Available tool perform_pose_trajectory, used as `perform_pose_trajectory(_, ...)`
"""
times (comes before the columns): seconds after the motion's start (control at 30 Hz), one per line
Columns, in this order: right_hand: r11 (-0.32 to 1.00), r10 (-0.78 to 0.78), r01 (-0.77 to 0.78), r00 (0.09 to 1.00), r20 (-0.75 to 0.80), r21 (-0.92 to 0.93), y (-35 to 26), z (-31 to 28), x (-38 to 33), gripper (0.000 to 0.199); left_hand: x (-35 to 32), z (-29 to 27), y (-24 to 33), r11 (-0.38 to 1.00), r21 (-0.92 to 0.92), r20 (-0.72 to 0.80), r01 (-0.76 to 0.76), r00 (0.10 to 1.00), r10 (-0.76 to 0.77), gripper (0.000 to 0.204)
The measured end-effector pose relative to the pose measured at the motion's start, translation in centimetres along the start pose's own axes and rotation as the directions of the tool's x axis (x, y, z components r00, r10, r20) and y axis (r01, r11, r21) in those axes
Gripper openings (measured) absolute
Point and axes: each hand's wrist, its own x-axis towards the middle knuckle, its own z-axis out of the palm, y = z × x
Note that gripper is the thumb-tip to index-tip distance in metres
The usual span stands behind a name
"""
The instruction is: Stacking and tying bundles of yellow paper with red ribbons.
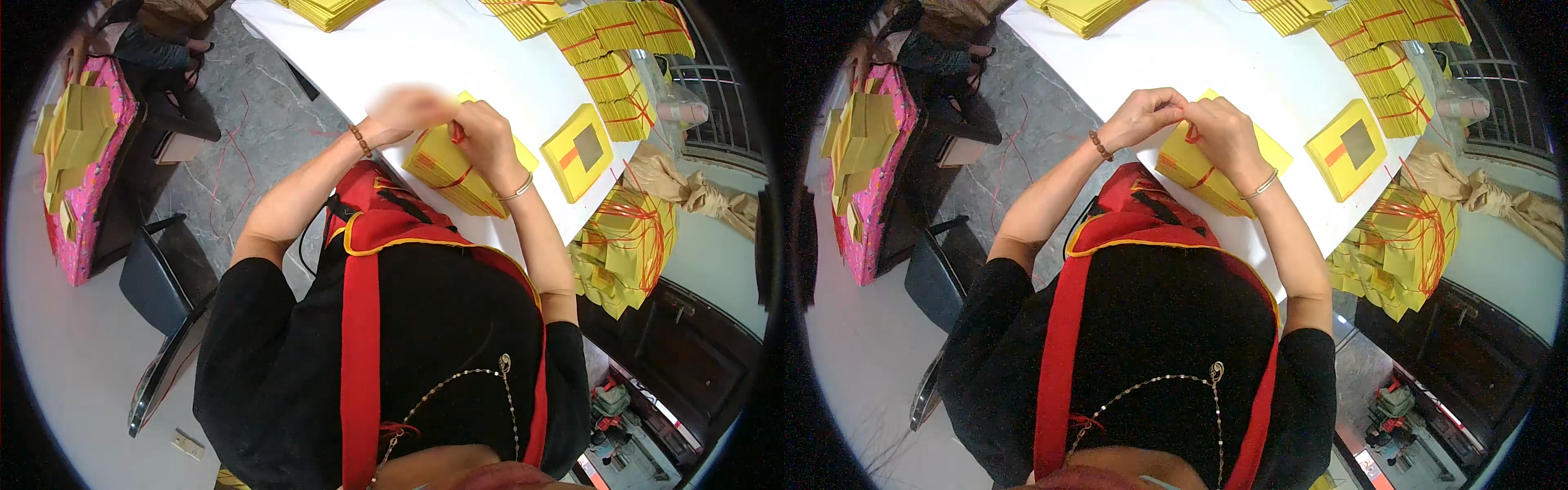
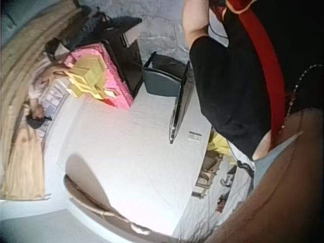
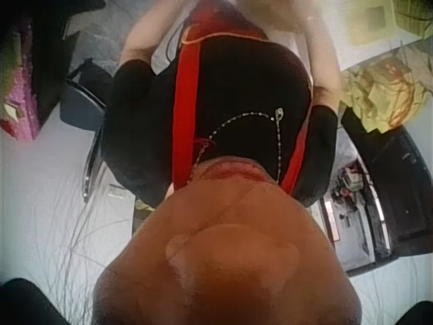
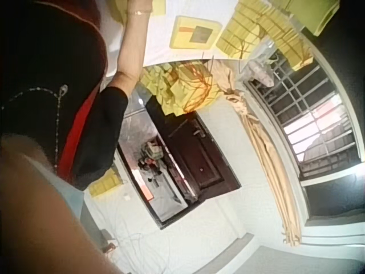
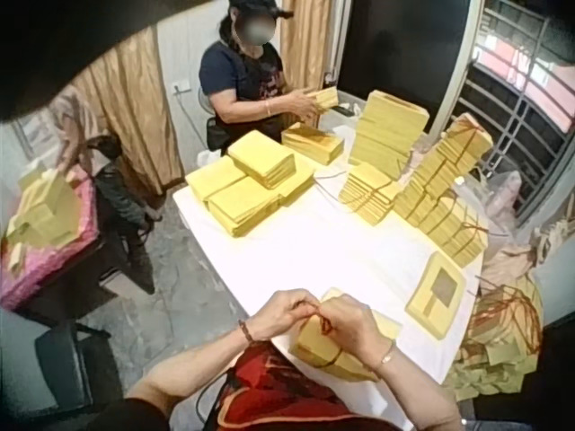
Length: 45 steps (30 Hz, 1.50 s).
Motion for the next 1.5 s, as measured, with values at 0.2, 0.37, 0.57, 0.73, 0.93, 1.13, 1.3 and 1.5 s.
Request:
perform_pose_trajectory(0.2, 0.948, -0.015, -0.005, 0.998, -0.059, -0.317, 0.3, 1.1, -0.3, 0.017, -0.3, 0.0, 0.3, 0.990, -0.139, 0.020, 0.030, 0.999, -0.027, 0.016)
perform_pose_trajectory(0.37, 0.936, -0.048, -0.018, 0.983, -0.179, -0.351, 0.6, 1.7, -0.3, 0.017, 0.5, -0.7, -1.6, 0.863, -0.490, 0.132, 0.123, 0.989, -0.066, 0.024)
perform_pose_trajectory(0.57, 0.954, 0.020, -0.068, 0.986, -0.166, -0.291, 0.5, 1.7, -0.4, 0.011, 1.7, -1.4, -1.0, 0.889, -0.433, 0.193, 0.149, 0.979, -0.071, 0.022)
perform_pose_trajectory(0.73, 0.965, 0.030, -0.072, 0.985, -0.167, -0.253, 0.6, 1.8, -0.4, 0.010, 1.9, -2.2, -0.5, 0.957, -0.281, 0.238, 0.070, 0.971, -0.001, 0.020)
perform_pose_trajectory(0.93, 0.969, 0.046, -0.084, 0.986, -0.161, -0.233, 0.7, 1.8, -0.4, 0.008, 2.3, -2.5, 0.5, 0.963, 0.229, 0.154, -0.144, 0.982, 0.110, 0.016)
perform_pose_trajectory(1.13, 0.976, 0.063, -0.100, 0.980, -0.189, -0.195, 0.8, 1.7, -0.4, 0.007, 2.3, -1.7, 0.4, 0.792, 0.475, 0.042, -0.383, 0.909, 0.414, 0.010)
perform_pose_trajectory(1.3, 0.980, 0.081, -0.116, 0.974, -0.213, -0.160, 0.6, 1.6, -0.3, 0.007, 2.3, -1.6, -1.0, 0.972, -0.208, 0.075, -0.108, 0.989, 0.126, 0.011)
perform_pose_trajectory(1.5, 0.953, 0.112, -0.179, 0.958, -0.263, -0.246, 0.3, 1.1, -0.2, 0.015, 2.6, -1.9, 0.7, 0.595, 0.651, 0.083, -0.472, 0.823, 0.563, 0.009)
